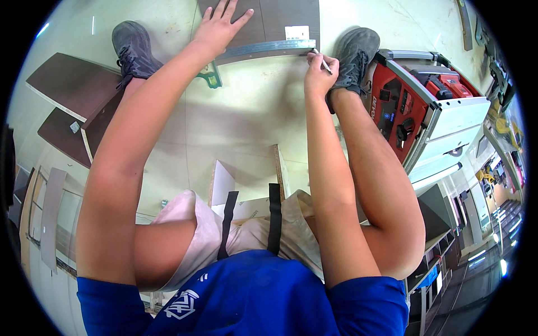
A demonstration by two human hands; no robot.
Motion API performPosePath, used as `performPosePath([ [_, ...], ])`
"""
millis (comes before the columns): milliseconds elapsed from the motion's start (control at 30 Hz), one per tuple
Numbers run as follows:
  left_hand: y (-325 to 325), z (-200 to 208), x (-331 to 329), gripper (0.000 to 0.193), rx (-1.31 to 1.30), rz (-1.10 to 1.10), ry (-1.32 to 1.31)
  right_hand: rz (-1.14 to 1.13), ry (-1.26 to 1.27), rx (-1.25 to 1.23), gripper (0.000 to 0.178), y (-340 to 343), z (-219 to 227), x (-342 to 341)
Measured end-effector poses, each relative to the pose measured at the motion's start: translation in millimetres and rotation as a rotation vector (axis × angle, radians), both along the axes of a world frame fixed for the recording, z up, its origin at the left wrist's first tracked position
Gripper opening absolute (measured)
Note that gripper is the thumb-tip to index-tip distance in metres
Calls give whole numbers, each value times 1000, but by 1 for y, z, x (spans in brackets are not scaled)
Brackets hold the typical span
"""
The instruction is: The person measures and marks a wooden board on the floor using a ruler and marker. They then carry the board to a miter saw, position it, and cut it along the marked line.
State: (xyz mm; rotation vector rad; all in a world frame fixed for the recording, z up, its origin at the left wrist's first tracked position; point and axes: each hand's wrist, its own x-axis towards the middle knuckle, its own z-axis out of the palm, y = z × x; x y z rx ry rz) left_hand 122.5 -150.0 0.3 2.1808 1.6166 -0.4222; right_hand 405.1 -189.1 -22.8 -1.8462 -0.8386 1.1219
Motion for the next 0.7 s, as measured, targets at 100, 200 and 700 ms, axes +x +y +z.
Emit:
performPosePath([
  [100,0,0,1,62,7,-5,8,6,-32,1,14,-2,-1,0],
  [200,-2,-1,-1,62,19,-12,12,10,-53,-23,12,-3,-2,-5],
  [700,-1,1,-2,62,12,-12,4,372,117,-70,12,-61,-1,-116],
])
